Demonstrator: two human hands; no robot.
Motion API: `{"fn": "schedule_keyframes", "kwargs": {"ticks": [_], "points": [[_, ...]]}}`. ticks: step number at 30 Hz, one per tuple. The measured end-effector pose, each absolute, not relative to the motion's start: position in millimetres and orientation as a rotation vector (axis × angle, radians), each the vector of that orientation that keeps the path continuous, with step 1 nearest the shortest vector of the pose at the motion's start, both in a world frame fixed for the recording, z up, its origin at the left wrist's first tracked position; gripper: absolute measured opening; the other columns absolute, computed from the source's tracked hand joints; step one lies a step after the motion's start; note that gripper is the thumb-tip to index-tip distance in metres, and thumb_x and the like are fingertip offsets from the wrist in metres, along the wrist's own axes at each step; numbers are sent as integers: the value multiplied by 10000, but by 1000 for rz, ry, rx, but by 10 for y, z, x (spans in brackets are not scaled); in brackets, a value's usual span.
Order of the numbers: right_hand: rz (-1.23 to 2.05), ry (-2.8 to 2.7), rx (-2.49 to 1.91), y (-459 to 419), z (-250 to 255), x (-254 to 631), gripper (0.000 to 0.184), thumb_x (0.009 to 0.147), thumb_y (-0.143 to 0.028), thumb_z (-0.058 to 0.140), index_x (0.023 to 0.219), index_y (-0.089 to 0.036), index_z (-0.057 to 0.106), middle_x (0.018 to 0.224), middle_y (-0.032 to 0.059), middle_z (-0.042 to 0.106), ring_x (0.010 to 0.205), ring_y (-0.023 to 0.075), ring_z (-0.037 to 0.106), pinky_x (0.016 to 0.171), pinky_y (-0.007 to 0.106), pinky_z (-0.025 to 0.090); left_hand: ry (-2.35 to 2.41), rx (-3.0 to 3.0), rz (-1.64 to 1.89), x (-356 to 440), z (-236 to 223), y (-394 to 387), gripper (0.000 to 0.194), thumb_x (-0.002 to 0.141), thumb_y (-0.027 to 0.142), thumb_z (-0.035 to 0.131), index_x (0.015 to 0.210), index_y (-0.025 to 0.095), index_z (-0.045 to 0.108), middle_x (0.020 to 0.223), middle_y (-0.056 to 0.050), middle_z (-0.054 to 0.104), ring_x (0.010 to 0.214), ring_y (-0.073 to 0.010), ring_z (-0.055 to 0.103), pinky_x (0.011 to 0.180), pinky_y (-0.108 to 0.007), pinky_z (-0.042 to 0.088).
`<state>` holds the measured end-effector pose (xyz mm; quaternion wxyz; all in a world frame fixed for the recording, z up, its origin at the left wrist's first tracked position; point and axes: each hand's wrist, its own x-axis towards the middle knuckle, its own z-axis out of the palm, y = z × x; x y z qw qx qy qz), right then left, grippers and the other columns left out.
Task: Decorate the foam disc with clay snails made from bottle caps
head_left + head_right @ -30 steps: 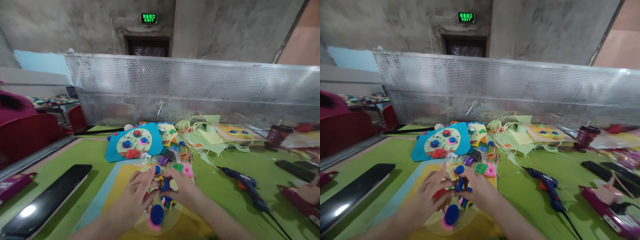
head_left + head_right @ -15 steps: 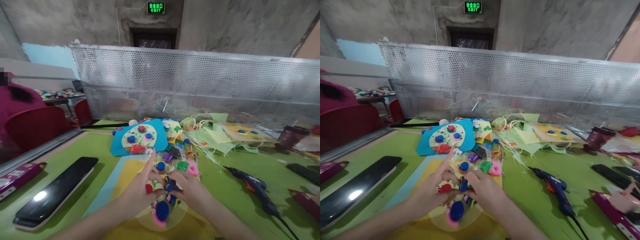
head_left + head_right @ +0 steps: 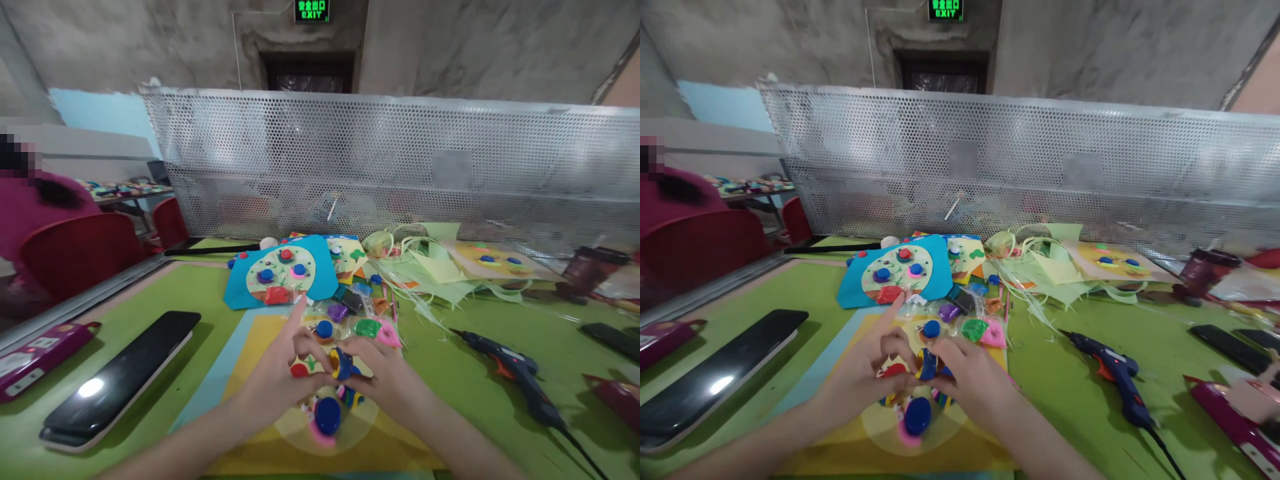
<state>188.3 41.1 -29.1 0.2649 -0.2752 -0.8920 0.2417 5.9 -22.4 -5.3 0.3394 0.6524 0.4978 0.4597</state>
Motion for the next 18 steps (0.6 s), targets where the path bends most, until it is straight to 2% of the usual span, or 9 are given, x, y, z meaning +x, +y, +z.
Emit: {"fn": "schedule_keyframes", "kwargs": {"ticks": [3,5,9,15,18], "points": [[698,-2340,-787,429,-236,1893,318,739,-170,677,1041,-238,602,1007,68,675,905,221,645,751,300,519,1135,1489,1196,27,-41,-193,725,701,343,663,1357,223,381,686,11,614,577,-132,546,558,-268,503],[709,-2278,-858,466,-201,1911,282,743,-222,673,1012,-229,591,976,66,680,894,225,647,745,313,517,1060,1413,1225,-6,-23,-164,734,687,400,674,1346,229,399,657,28,570,527,-100,496,500,-229,462],[729,-2133,-914,556,-159,1952,263,775,-317,620,998,-215,525,871,46,677,817,200,649,714,310,508,1115,1420,1347,-87,1,-103,672,709,435,667,1313,236,448,697,15,578,640,-113,538,581,-232,461],[778,-2080,-834,582,-144,1919,244,782,-310,581,988,-217,490,881,54,672,795,182,648,714,299,511,1239,1559,1327,-169,-87,-71,396,789,346,606,1163,215,588,842,-39,677,836,-181,631,757,-308,499],[782,-2112,-861,541,-165,1873,254,770,-309,603,982,-210,502,870,52,670,796,188,644,710,305,508,1330,1656,1335,-132,-96,-107,397,793,304,603,1183,234,577,850,-32,709,903,-206,634,860,-355,469]]}}
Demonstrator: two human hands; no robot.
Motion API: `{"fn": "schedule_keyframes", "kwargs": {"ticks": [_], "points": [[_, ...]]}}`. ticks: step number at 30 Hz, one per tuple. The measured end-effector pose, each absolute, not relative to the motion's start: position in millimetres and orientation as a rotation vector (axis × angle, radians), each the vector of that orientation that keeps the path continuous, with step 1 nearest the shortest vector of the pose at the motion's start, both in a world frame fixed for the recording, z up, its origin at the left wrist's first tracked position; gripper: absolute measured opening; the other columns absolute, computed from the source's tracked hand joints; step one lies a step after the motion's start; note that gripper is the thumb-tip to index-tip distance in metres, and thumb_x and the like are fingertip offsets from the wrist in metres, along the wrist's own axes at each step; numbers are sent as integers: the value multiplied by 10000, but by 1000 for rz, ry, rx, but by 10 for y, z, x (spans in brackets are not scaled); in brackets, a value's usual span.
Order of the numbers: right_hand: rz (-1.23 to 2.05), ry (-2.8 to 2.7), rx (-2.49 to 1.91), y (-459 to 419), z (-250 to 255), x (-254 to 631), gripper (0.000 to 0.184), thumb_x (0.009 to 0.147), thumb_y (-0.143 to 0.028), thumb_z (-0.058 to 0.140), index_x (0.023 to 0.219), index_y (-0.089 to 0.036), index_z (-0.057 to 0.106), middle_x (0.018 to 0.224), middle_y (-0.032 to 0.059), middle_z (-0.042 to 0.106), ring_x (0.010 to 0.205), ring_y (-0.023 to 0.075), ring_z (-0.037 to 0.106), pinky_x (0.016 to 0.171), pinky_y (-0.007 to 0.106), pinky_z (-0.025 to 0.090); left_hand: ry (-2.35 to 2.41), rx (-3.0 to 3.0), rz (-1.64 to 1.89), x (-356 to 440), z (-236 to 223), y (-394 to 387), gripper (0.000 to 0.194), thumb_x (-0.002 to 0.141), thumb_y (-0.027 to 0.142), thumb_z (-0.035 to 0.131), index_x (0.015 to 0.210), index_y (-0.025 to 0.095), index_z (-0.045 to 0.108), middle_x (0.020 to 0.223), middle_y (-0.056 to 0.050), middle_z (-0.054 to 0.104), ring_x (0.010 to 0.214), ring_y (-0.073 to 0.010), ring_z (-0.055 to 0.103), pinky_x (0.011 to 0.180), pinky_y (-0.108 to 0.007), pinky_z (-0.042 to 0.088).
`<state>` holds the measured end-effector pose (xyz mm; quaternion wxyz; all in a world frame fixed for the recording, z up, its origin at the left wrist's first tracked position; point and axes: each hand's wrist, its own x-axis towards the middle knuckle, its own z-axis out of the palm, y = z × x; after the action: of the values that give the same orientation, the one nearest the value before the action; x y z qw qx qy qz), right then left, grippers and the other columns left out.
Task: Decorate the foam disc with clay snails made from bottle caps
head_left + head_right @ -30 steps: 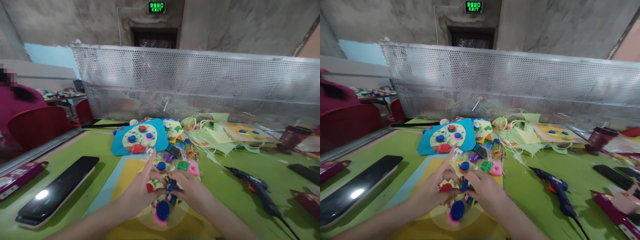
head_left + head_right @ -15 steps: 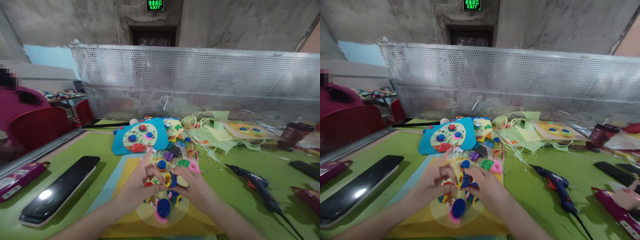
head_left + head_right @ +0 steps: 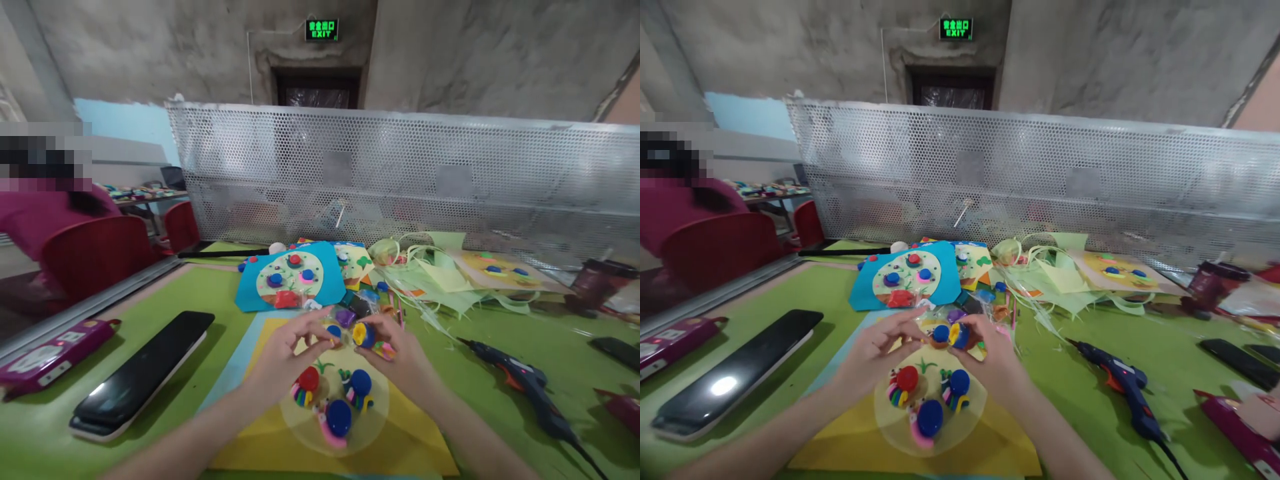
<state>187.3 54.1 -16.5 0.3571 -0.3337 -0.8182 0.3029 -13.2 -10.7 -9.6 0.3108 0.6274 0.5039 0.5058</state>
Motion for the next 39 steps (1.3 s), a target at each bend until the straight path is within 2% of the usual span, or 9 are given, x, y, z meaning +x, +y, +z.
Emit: {"fn": "schedule_keyframes", "kwargs": {"ticks": [4,9,14,17,22,25,31,36,39], "points": [[773,-2232,-848,465,-215,1814,294,779,-302,610,1036,-200,508,870,51,668,787,190,637,700,309,502,1432,1818,1245,-43,-71,-167,461,812,267,570,1267,259,500,855,3,734,883,-195,654,887,-356,457],[773,-2315,-879,432,-250,1783,318,781,-284,609,1073,-208,508,828,38,663,770,200,635,681,315,488,1446,1853,1147,9,-101,-195,466,842,280,525,1303,271,461,874,2,734,840,-187,669,693,-274,511],[841,-2259,-935,447,-234,1776,287,772,-251,615,1031,-204,500,825,37,662,769,200,627,691,316,473,1415,1944,1142,24,-178,-179,489,860,263,479,1344,245,413,934,-25,728,868,-185,665,791,-310,509],[866,-2234,-986,428,-228,1759,279,755,-222,628,998,-206,492,819,28,662,765,200,627,689,313,463,1438,1954,1136,36,-202,-165,532,829,284,534,1345,275,405,922,-7,728,866,-185,661,811,-321,503],[927,-2241,-969,392,-229,1732,288,775,-400,631,953,-212,506,845,36,664,746,200,630,636,295,444,1516,1812,1151,54,-164,-166,625,782,269,581,1370,254,367,753,21,726,810,-182,652,778,-312,499],[949,-2234,-963,388,-223,1736,280,765,-412,642,911,-219,500,827,23,658,740,195,630,628,286,435,1489,1792,1171,52,-108,-187,642,765,265,584,1368,246,367,708,33,714,784,-173,639,774,-307,492],[980,-2224,-936,382,-216,1793,289,752,-292,668,976,-215,502,844,25,664,777,194,633,682,298,442,1435,1804,1252,-33,-59,-204,565,789,292,594,1324,254,418,729,31,705,777,-164,628,742,-294,490],[992,-2204,-877,386,-221,1814,255,770,-290,641,974,-208,512,822,22,649,766,181,628,696,299,451,1578,1749,1286,-105,-66,-159,290,787,391,602,1034,240,623,793,4,713,890,-199,611,760,-327,474],[980,-2186,-832,402,-214,1805,273,777,-263,616,1016,-201,498,798,14,633,723,161,613,671,283,456,1559,1710,1326,-107,-64,-152,263,756,391,636,972,240,634,788,4,722,918,-208,597,797,-339,461]]}}
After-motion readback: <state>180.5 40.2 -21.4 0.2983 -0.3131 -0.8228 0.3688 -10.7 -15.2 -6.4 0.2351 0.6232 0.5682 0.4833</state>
